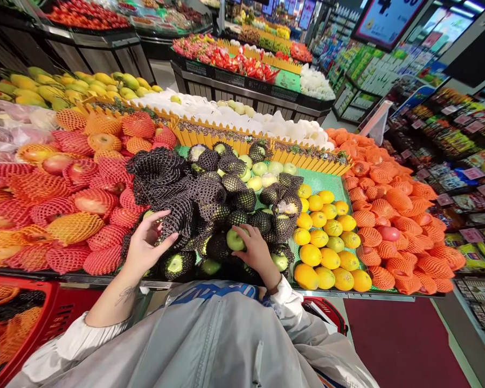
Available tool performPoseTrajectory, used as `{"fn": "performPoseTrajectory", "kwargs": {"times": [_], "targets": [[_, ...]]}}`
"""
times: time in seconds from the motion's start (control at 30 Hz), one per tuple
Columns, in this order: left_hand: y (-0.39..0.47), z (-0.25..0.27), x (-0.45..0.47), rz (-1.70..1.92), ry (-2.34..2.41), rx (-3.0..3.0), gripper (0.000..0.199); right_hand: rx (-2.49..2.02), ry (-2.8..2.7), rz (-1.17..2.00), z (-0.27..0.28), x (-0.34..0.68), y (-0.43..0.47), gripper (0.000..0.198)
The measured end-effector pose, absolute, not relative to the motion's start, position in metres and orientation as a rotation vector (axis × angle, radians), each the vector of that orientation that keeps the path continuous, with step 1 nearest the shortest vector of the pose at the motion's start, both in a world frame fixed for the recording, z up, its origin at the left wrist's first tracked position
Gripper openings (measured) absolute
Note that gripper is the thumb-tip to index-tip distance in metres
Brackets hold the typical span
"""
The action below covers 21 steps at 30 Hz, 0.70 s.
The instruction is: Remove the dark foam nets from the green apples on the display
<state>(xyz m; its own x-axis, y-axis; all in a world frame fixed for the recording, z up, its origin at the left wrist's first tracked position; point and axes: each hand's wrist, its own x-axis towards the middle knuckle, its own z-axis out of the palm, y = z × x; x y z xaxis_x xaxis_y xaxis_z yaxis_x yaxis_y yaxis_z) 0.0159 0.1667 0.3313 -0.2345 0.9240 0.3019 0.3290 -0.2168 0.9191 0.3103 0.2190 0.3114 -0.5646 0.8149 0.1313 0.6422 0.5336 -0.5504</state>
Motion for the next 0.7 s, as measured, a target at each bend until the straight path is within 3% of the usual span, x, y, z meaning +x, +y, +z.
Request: {"fn": "performPoseTrajectory", "kwargs": {"times": [0.33,0.4,0.57,0.7], "targets": [[0.165,0.331,0.015,1.473,1.496,1.448,0.033,-1.216,-2.394,0.721,0.314,0.314,0.219,0.085],[0.163,0.332,0.018,1.443,1.494,1.427,0.027,-1.159,-2.292,0.673,0.315,0.313,0.213,0.077],[0.159,0.330,0.032,1.334,1.335,1.443,0.016,-1.052,-1.990,0.739,0.322,0.306,0.188,0.032],[0.156,0.328,0.048,1.219,1.127,1.521,0.016,-1.026,-1.750,1.183,0.322,0.297,0.173,0.052]]}}
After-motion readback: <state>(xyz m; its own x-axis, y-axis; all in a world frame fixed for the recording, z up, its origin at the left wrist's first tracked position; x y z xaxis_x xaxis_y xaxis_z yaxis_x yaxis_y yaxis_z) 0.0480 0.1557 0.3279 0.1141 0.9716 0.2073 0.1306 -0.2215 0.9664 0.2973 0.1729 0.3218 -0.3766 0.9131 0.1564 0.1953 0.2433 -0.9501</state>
